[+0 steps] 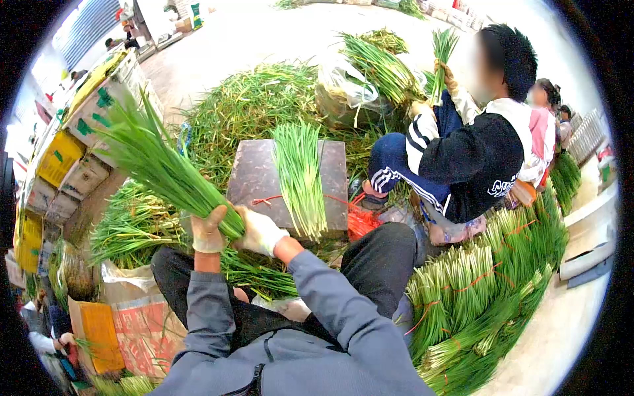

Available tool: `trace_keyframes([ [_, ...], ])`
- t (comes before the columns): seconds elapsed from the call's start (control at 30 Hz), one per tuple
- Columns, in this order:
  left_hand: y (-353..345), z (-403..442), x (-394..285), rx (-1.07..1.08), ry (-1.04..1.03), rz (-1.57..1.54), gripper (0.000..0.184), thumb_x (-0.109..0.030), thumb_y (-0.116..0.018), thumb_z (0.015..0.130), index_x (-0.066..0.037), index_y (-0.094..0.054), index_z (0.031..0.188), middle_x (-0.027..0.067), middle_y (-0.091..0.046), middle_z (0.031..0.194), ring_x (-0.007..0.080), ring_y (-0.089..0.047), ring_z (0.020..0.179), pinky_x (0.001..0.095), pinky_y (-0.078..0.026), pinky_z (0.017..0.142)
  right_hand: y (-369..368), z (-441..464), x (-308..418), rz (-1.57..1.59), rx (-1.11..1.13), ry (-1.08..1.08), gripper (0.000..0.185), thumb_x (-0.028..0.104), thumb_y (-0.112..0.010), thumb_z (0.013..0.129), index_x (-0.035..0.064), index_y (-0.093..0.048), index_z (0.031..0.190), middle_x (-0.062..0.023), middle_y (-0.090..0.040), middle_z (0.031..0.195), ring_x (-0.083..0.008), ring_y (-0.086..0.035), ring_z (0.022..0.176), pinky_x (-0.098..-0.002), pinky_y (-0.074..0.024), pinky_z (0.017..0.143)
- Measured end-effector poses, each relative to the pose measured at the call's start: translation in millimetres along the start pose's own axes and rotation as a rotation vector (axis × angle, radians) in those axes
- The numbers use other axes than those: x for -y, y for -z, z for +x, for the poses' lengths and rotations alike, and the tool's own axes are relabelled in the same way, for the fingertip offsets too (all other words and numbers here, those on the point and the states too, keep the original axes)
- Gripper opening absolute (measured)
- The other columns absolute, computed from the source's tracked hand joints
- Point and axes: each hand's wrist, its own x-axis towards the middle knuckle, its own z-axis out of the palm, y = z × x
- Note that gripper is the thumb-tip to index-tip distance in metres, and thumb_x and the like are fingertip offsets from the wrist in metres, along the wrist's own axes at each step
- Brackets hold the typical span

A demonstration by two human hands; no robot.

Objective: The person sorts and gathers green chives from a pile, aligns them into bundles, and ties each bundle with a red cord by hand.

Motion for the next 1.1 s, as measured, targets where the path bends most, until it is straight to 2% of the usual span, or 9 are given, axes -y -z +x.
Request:
trace_keyframes([
  [0.23, -14.7, 41.2, 17.9, -0.003, -0.154, 0.096, 0.061, -0.012, -0.088, 0.076, -0.003, -0.058, 0.128, 0.0061, -0.069, 0.111, 0.0189, -0.066, 0.102, 0.0342, -0.054, 0.092, 3.8, 68.1, -20.3, -0.002, -0.278, 0.4, 0.084, 0.016, -0.084, 0.066, 0.0049, -0.047, 0.14, -0.0232, -0.062, 0.127, -0.0404, -0.06, 0.117, -0.0433, -0.049, 0.102],
  [0.27, 46.2, 59.0, 81.8, 0.098, -0.054, 0.385, 0.077, -0.014, -0.09, 0.072, -0.008, -0.052, 0.139, 0.0046, -0.063, 0.129, 0.0208, -0.061, 0.113, 0.0365, -0.051, 0.098, -5.5, 71.3, -44.6, -0.014, -0.226, 0.329, 0.081, 0.015, -0.083, 0.067, 0.0052, -0.048, 0.139, -0.0222, -0.063, 0.126, -0.0394, -0.061, 0.117, -0.0431, -0.0491, 0.102],
  [0.37, 59.2, 43.5, 141.0, -0.021, 0.024, 0.232, 0.085, -0.026, -0.095, 0.068, -0.005, -0.051, 0.138, 0.0057, -0.064, 0.123, 0.0238, -0.063, 0.111, 0.0364, -0.052, 0.099, -33.7, 70.8, -108.4, -0.017, -0.083, 0.097, 0.073, 0.013, -0.081, 0.07, 0.0063, -0.051, 0.137, -0.0193, -0.065, 0.124, -0.0364, -0.062, 0.116, -0.0425, -0.0491, 0.102],
  [0.57, -13.0, 64.7, 25.2, 0.245, 0.19, 0.103, 0.08, -0.027, -0.086, 0.079, -0.001, -0.044, 0.142, 0.0125, -0.06, 0.129, 0.0237, -0.058, 0.119, 0.0382, -0.048, 0.102, 5.7, 60.3, -52.5, 0.017, -0.29, -0.059, 0.06, 0.015, -0.076, 0.08, 0.0034, -0.047, 0.131, -0.0249, -0.066, 0.114, -0.0407, -0.067, 0.104, -0.0446, -0.0548, 0.089],
  [0.73, -7.0, 63.2, 82.0, -0.026, 0.419, 0.434, 0.093, -0.021, -0.078, 0.086, 0.002, -0.022, 0.157, 0.0253, -0.048, 0.147, 0.0313, -0.06, 0.12, 0.0384, -0.051, 0.099, 53.5, 51.5, -61.8, 0.069, -0.319, -0.321, 0.064, 0.023, -0.08, 0.077, -0.0016, -0.047, 0.126, -0.0248, -0.069, 0.11, -0.0416, -0.067, 0.103, -0.0432, -0.0548, 0.09],
  [0.9, 21.1, 38.5, 187.6, 0.118, 0.639, 1.039, 0.063, -0.031, -0.064, 0.094, 0.007, -0.048, 0.143, 0.0196, -0.067, 0.123, 0.0245, -0.067, 0.095, 0.0337, -0.054, 0.084, 55.7, 49.8, -141.0, -0.349, -0.125, -0.701, 0.075, 0.043, -0.079, 0.074, -0.0058, -0.052, 0.126, -0.03, -0.068, 0.113, -0.0413, -0.066, 0.109, -0.0437, -0.0538, 0.095],
  [1.0, 21.3, 38.7, 207.8, 0.068, 0.733, 0.669, 0.06, -0.032, -0.06, 0.096, 0.005, -0.049, 0.142, 0.0184, -0.068, 0.121, 0.0235, -0.068, 0.094, 0.0333, -0.053, 0.084, 50.3, 51.7, -142.5, -0.329, -0.147, -0.747, 0.082, 0.047, -0.078, 0.074, -0.0087, -0.052, 0.127, -0.0324, -0.067, 0.113, -0.0421, -0.066, 0.109, -0.0427, -0.0534, 0.095],
  [1.03, 22.6, 44.3, 212.9, 0.149, 0.507, 0.957, 0.055, -0.03, -0.057, 0.098, 0.004, -0.052, 0.141, 0.0173, -0.068, 0.119, 0.0204, -0.067, 0.091, 0.0324, -0.053, 0.082, 51.2, 52.4, -142.3, -0.286, -0.156, -0.753, 0.087, 0.05, -0.078, 0.073, -0.0106, -0.05, 0.129, -0.0343, -0.067, 0.111, -0.0431, -0.066, 0.109, -0.0417, -0.0532, 0.095],
  [1.1, 19.7, 50.3, 211.9, 0.115, 0.651, 0.783, 0.055, -0.034, -0.056, 0.097, 0.001, -0.054, 0.14, 0.0251, -0.058, 0.138, 0.036, -0.056, 0.129, 0.0384, -0.042, 0.109, 65.9, 43.7, -136.6, -0.374, -0.169, -0.764, 0.078, 0.051, -0.076, 0.076, -0.0079, -0.057, 0.124, -0.0321, -0.068, 0.111, -0.0414, -0.066, 0.109, -0.0415, -0.0529, 0.096],
])
